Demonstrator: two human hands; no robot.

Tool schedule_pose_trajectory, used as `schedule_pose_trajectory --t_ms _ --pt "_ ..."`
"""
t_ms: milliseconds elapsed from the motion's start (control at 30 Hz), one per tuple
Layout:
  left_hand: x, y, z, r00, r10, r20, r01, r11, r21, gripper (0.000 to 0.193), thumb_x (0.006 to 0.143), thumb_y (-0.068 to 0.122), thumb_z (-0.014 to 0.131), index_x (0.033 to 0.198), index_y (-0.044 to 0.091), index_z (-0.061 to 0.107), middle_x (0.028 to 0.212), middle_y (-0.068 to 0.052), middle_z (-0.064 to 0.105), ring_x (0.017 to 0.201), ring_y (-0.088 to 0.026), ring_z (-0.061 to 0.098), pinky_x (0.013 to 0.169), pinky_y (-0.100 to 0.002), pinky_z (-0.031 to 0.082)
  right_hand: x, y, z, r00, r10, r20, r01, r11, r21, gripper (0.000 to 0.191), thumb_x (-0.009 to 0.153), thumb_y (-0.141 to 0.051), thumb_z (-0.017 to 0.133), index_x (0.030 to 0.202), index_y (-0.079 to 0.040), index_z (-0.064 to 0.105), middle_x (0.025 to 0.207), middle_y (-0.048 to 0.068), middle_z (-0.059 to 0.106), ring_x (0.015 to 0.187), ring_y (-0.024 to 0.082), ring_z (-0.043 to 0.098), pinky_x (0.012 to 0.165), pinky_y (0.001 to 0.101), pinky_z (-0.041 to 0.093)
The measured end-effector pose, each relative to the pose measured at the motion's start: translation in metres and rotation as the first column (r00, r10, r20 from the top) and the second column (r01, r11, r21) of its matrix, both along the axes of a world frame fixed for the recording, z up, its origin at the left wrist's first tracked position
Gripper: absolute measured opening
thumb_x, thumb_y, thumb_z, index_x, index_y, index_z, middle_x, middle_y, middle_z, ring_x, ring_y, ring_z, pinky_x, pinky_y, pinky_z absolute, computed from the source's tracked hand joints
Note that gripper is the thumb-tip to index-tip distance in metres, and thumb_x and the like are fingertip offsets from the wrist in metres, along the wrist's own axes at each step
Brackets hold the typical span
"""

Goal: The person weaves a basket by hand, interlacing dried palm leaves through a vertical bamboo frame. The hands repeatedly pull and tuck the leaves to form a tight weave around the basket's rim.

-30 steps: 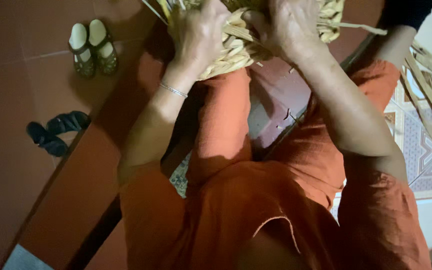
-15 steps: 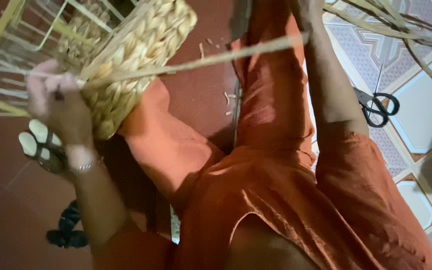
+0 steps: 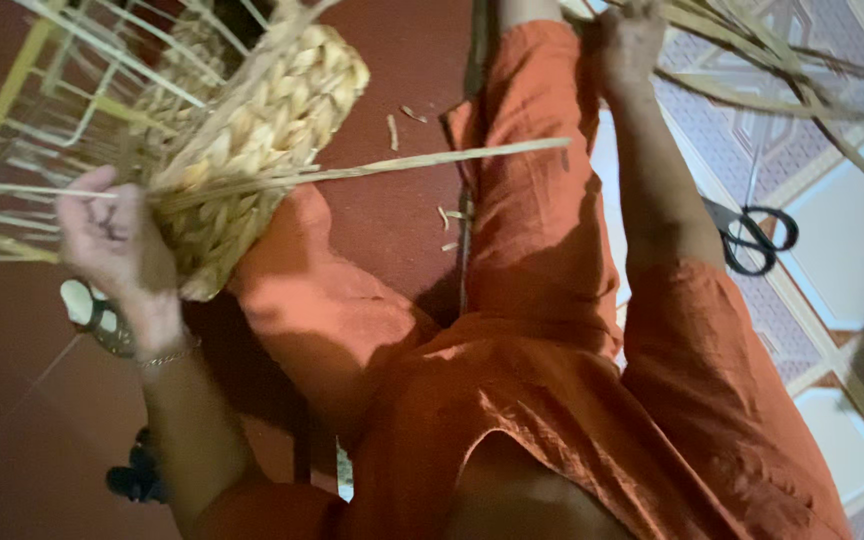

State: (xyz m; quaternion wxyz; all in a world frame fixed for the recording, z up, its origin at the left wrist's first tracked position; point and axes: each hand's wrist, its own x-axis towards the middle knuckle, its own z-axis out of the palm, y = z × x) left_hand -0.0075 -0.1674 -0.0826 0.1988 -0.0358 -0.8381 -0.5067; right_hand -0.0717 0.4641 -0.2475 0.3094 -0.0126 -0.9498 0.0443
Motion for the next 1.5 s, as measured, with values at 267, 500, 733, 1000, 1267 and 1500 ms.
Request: schedule_pose_trajectory --t_ms 267,500,733,1000,1267,1500 --pt "0.009 0.022 0.041 0.997 -0.027 -0.070 -0.003 0.919 -0.395 0.022 0.107 0.001 0.068 0.128 0.003 0.060 0.109 -0.004 0.073 0.092 -0.013 0.066 0.077 -0.028 0.054 -0.047 -0.020 0.061 0.962 0.261 -0.077 -0.258 0.785 -0.563 0.018 0.093 0.011 0.058 0.108 0.003 0.065 0.085 0.014 0.060 0.077 0.025 0.053 0.069 0.0395 0.046" --pt "-0.005 0.016 0.021 0.959 0.011 -0.283 -0.155 0.858 -0.490 0.016 0.109 0.005 0.066 0.125 0.006 0.063 0.116 -0.010 0.067 0.109 -0.030 0.067 0.098 -0.041 0.054 -0.037 -0.198 0.211 0.595 0.800 -0.077 -0.658 0.430 -0.618 0.012 0.114 0.004 0.058 0.102 0.004 0.061 0.088 0.014 0.062 0.075 0.025 0.060 0.070 0.0338 0.046" --pt "-0.014 0.026 0.001 0.976 -0.007 -0.219 -0.111 0.845 -0.522 0.004 0.106 0.000 0.066 0.106 0.003 0.064 0.110 -0.009 0.065 0.102 -0.026 0.066 0.095 -0.040 0.055 -0.020 -0.345 0.264 0.382 0.916 -0.121 -0.911 0.351 -0.218 0.014 0.101 -0.006 0.078 0.102 -0.002 0.064 0.095 0.013 0.068 0.085 0.034 0.066 0.073 0.0431 0.052" --pt "0.005 0.038 0.030 0.936 -0.038 -0.350 -0.160 0.839 -0.521 0.014 0.100 0.002 0.076 0.111 0.001 0.068 0.144 -0.013 0.054 0.113 -0.026 0.064 0.099 -0.041 0.055 -0.046 -0.380 0.235 0.324 0.944 0.068 -0.891 0.328 -0.314 0.012 0.101 -0.009 0.074 0.105 -0.004 0.065 0.095 0.011 0.071 0.088 0.035 0.068 0.079 0.0461 0.053" --pt "0.002 0.039 0.039 0.901 -0.109 -0.420 -0.192 0.767 -0.612 0.013 0.100 0.002 0.075 0.106 0.002 0.063 0.145 -0.018 0.054 0.116 -0.031 0.065 0.096 -0.039 0.060 -0.049 -0.391 0.224 0.468 0.881 0.063 -0.881 0.471 -0.036 0.026 0.099 -0.027 0.083 0.106 -0.007 0.068 0.086 0.009 0.067 0.072 0.033 0.062 0.065 0.0465 0.049" --pt "-0.037 0.041 0.012 0.951 -0.010 -0.310 -0.131 0.894 -0.429 0.013 0.103 0.002 0.067 0.112 0.002 0.058 0.110 -0.010 0.070 0.096 -0.029 0.069 0.082 -0.040 0.058 -0.051 -0.402 0.214 0.487 0.873 0.022 -0.866 0.487 -0.115 0.028 0.093 -0.021 0.080 0.103 -0.002 0.062 0.083 0.012 0.064 0.068 0.033 0.062 0.059 0.0448 0.048"
